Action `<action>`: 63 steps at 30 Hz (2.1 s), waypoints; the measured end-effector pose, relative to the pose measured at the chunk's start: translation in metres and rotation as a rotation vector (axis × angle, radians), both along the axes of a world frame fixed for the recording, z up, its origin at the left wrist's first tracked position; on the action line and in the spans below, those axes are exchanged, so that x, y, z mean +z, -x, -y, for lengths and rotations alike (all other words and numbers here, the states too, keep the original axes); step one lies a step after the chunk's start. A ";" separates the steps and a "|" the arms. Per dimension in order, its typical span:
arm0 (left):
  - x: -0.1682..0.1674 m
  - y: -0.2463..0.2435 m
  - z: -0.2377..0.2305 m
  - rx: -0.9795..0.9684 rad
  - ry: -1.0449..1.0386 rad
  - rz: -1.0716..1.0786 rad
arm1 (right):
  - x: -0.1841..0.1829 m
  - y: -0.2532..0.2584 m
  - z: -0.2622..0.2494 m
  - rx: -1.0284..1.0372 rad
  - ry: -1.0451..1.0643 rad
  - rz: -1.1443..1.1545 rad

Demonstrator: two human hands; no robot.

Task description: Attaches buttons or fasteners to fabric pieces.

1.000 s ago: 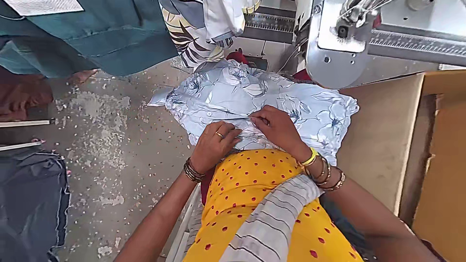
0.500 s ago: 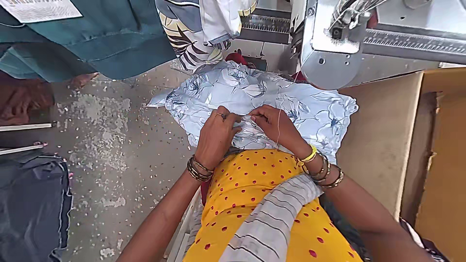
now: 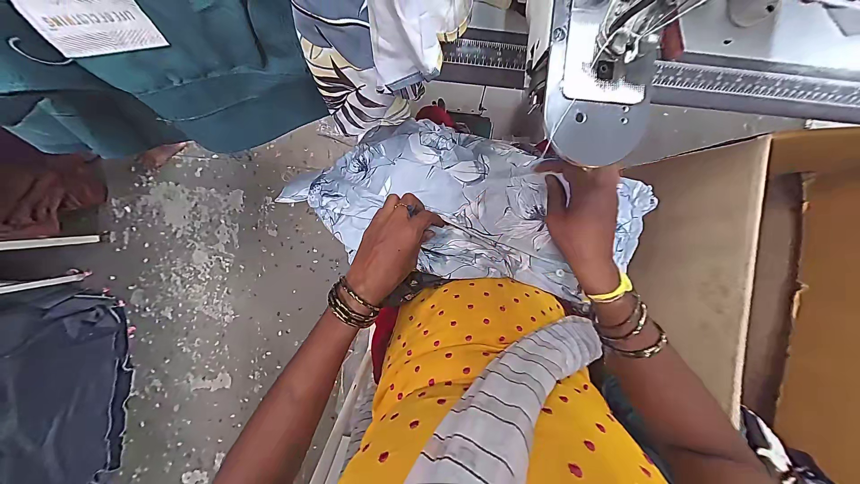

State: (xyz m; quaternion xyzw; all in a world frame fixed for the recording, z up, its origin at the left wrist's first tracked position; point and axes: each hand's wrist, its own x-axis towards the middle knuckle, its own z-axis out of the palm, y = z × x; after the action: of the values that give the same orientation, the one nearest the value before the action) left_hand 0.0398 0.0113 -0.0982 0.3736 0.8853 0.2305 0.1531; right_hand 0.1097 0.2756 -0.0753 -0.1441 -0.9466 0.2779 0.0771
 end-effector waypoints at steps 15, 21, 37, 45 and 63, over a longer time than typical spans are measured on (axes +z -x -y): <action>0.046 0.014 0.002 -0.193 -0.216 0.297 | 0.021 0.001 0.035 0.518 0.657 0.316; 0.067 0.018 -0.030 -0.321 -0.361 0.340 | 0.044 -0.016 0.011 0.536 0.891 0.183; 0.089 0.003 -0.077 -0.134 -0.607 0.450 | 0.108 0.042 -0.153 -0.064 -0.209 -0.310; 0.085 0.007 -0.069 -0.064 -0.543 0.409 | 0.120 0.093 -0.146 0.114 -0.322 -0.210; 0.108 0.059 -0.085 0.395 -0.762 0.584 | 0.147 0.038 -0.083 0.111 0.168 -0.347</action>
State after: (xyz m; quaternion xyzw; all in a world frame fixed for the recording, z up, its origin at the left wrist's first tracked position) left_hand -0.0195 0.0965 0.0100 0.1488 0.7125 0.6557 0.2006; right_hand 0.0717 0.3591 0.0715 -0.0476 -0.8992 0.3802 0.2112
